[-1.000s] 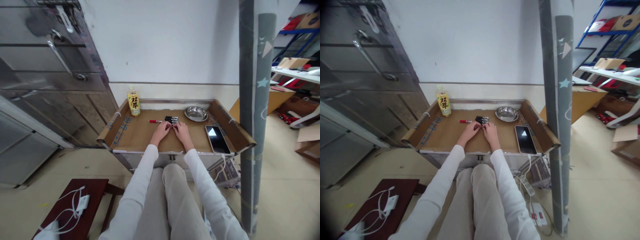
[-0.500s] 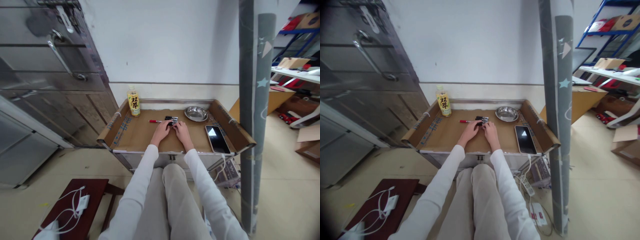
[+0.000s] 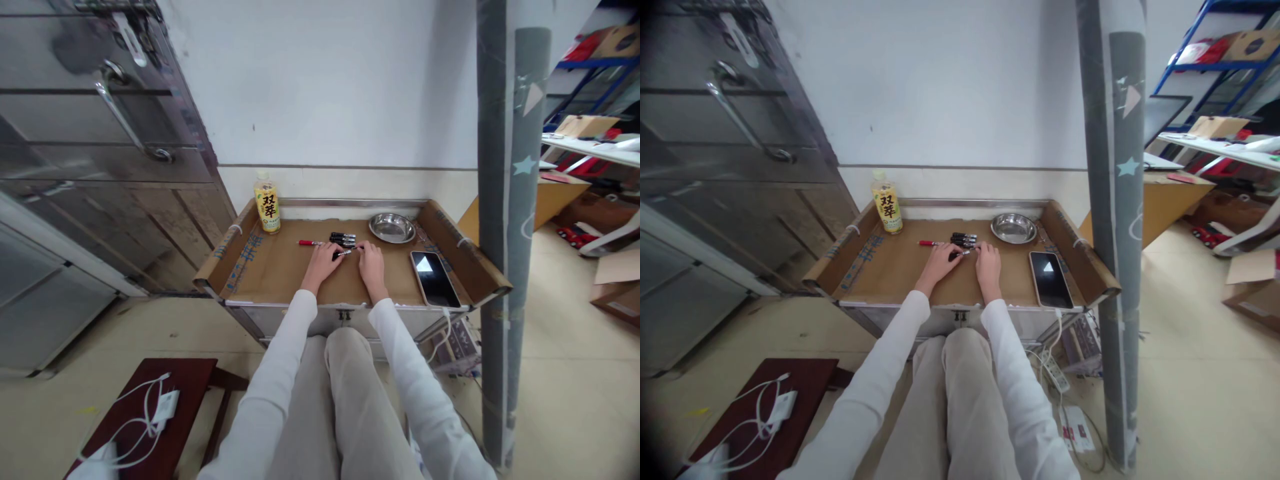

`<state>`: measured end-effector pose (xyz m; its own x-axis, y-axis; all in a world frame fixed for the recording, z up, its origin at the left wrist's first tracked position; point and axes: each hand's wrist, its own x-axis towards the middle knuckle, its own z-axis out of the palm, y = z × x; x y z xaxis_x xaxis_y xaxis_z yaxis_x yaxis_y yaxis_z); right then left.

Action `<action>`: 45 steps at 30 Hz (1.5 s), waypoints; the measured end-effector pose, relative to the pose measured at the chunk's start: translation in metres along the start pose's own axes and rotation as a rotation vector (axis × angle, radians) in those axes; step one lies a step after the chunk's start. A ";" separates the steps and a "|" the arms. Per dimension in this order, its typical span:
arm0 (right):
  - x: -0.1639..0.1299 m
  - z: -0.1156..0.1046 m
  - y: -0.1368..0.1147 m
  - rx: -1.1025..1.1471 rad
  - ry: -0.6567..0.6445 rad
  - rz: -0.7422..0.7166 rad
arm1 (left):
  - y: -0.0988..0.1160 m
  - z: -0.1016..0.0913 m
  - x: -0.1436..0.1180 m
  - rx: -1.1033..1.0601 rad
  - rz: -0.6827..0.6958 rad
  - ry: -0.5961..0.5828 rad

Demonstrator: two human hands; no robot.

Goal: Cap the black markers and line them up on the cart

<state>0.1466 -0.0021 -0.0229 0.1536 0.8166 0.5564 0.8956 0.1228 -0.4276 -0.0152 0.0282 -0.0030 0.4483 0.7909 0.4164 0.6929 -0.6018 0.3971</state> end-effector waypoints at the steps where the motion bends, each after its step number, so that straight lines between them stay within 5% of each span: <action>1: 0.000 0.000 0.000 0.002 -0.007 0.008 | 0.001 -0.001 0.000 -0.013 -0.003 0.019; 8: 0.000 -0.004 -0.004 0.096 -0.047 -0.043 | 0.004 -0.006 0.000 -0.087 0.027 0.034; 15: 0.000 -0.008 -0.013 0.342 -0.218 -0.290 | -0.001 -0.003 0.000 -0.100 -0.022 0.110; 20: 0.000 -0.007 -0.013 0.365 -0.229 -0.272 | -0.001 -0.001 0.000 -0.046 -0.073 0.160; 29: 0.001 0.011 -0.002 0.269 -0.179 -0.251 | -0.006 0.003 -0.004 0.163 -0.378 0.300; 45: -0.001 0.016 0.001 0.140 -0.111 -0.175 | -0.004 0.001 -0.002 0.145 -0.456 0.250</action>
<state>0.1410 0.0060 -0.0350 -0.0524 0.8318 0.5526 0.8367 0.3386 -0.4304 -0.0187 0.0293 -0.0066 -0.0524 0.9073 0.4172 0.8646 -0.1678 0.4736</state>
